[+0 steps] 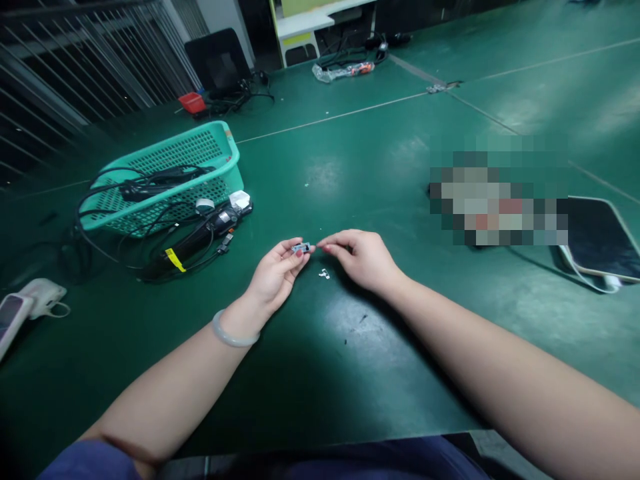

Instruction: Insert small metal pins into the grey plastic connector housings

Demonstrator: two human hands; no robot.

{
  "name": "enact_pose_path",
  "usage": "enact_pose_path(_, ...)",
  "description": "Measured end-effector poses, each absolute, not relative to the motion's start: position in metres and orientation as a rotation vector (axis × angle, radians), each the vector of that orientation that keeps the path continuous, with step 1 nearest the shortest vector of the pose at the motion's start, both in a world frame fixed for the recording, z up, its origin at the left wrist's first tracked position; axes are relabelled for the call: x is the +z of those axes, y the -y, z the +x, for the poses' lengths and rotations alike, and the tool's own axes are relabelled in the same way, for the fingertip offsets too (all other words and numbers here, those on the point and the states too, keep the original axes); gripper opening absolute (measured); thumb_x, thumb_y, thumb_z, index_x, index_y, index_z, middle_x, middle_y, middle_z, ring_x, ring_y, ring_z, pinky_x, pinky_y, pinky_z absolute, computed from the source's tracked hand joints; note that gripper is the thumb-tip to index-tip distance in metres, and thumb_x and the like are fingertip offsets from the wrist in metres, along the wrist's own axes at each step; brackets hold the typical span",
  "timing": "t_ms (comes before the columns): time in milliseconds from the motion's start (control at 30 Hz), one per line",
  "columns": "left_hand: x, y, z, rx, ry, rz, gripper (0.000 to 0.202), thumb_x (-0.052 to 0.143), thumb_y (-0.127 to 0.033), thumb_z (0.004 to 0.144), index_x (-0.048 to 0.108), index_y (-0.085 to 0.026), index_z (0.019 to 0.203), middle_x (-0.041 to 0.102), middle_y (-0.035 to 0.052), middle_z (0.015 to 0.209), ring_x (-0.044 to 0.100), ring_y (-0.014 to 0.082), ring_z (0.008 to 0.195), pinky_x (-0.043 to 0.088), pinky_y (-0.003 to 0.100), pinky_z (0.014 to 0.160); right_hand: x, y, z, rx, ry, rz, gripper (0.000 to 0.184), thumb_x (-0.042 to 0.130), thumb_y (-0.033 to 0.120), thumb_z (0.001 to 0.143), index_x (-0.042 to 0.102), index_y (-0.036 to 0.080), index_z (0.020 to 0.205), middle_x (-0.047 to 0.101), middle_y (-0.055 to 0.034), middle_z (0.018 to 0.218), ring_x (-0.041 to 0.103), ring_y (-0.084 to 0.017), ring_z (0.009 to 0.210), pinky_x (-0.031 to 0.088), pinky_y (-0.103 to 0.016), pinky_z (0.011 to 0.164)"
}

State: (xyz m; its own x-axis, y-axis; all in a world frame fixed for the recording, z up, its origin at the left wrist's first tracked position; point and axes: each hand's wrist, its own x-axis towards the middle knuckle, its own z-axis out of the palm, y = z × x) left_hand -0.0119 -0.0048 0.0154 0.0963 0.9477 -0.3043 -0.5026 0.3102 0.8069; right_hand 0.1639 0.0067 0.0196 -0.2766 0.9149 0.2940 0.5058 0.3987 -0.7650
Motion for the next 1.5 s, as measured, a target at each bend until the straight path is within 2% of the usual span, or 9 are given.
enact_pose_path(133,0.015,0.003,-0.013,1.198,-0.937,0.581,0.024,0.065,0.000,0.070,0.060,-0.013,0.089,0.068,0.0022,0.083,0.068,0.0112,0.086,0.044,0.031,0.098,0.020,-0.006,0.165,0.663,2.263,-1.174,0.012,0.071,0.027,0.075,0.072,0.021,0.085,0.072,-0.0040,0.088,0.064,-0.020,0.088,0.050,-0.035,0.084)
enact_pose_path(267,0.014,0.003,-0.013,1.190,-0.938,0.594,0.024,0.065,-0.001,0.070,0.060,-0.013,0.090,0.069,0.0017,0.082,0.068,0.0109,0.086,0.045,0.031,0.097,0.014,-0.002,0.158,0.528,2.429,-1.172,0.008,0.064,0.024,0.081,0.071,0.020,0.081,0.068,-0.0053,0.084,0.060,-0.020,0.086,0.048,-0.036,0.083)
enact_pose_path(333,0.013,0.003,-0.012,1.185,-0.938,0.607,0.024,0.065,-0.001,0.070,0.060,-0.013,0.090,0.069,0.0018,0.083,0.067,0.0107,0.085,0.045,0.031,0.096,0.013,-0.002,0.156,0.527,2.427,-1.158,0.012,0.060,0.023,0.084,0.069,0.020,0.077,0.067,-0.0052,0.081,0.060,-0.020,0.084,0.048,-0.035,0.081)
enact_pose_path(467,0.013,0.004,-0.011,1.183,-0.960,0.627,0.025,0.068,-0.002,0.067,0.061,-0.013,0.089,0.069,0.0025,0.083,0.066,0.0111,0.085,0.044,0.033,0.097,0.014,-0.006,0.159,0.821,2.134,-1.242,0.013,0.058,0.025,0.082,0.067,0.019,0.076,0.068,-0.0036,0.080,0.060,-0.017,0.076,0.048,-0.032,0.074)
enact_pose_path(600,0.012,0.005,-0.009,1.163,-0.999,0.700,0.027,0.073,-0.004,0.063,0.064,-0.013,0.087,0.068,0.0023,0.085,0.064,0.0106,0.084,0.043,0.034,0.099,0.017,-0.013,0.167,1.291,1.697,-1.287,0.024,0.062,0.041,0.078,0.064,0.017,0.074,0.064,-0.0011,0.064,0.055,-0.012,0.057,0.046,-0.028,0.059)
enact_pose_path(733,0.012,0.007,-0.008,1.130,-0.998,0.774,0.028,0.075,-0.007,0.061,0.065,-0.014,0.086,0.068,0.0025,0.084,0.064,0.0113,0.083,0.044,0.036,0.097,0.020,-0.016,0.169,1.400,1.516,-1.217,0.032,0.069,0.047,0.071,0.062,0.016,0.073,0.062,-0.0010,0.063,0.055,-0.011,0.057,0.047,-0.027,0.059)
enact_pose_path(900,0.013,0.008,-0.008,1.094,-1.008,0.846,0.029,0.076,-0.008,0.060,0.064,-0.014,0.085,0.068,0.0024,0.083,0.064,0.0116,0.081,0.047,0.035,0.091,0.023,-0.009,0.163,1.247,1.589,-1.201,0.028,0.063,0.045,0.076,0.065,0.017,0.077,0.064,-0.0016,0.067,0.057,-0.013,0.061,0.048,-0.028,0.062)
enact_pose_path(1100,0.011,0.008,-0.007,1.102,-1.015,0.869,0.033,0.078,-0.007,0.057,0.062,-0.015,0.085,0.066,0.0010,0.082,0.063,0.0120,0.078,0.047,0.037,0.089,0.023,-0.001,0.157,0.883,1.743,-1.301,0.019,0.059,0.035,0.082,0.070,0.020,0.079,0.072,-0.0035,0.082,0.064,-0.017,0.075,0.050,-0.032,0.073)
enact_pose_path(1500,0.012,0.010,-0.005,1.119,-1.034,0.864,0.028,0.077,-0.008,0.058,0.060,-0.014,0.080,0.067,0.0004,0.079,0.063,0.0116,0.077,0.046,0.038,0.091,0.025,0.006,0.145,0.325,1.980,-1.118,0.017,0.058,0.026,0.086,0.074,0.023,0.080,0.073,-0.0043,0.078,0.058,-0.019,0.076,0.050,-0.036,0.072)
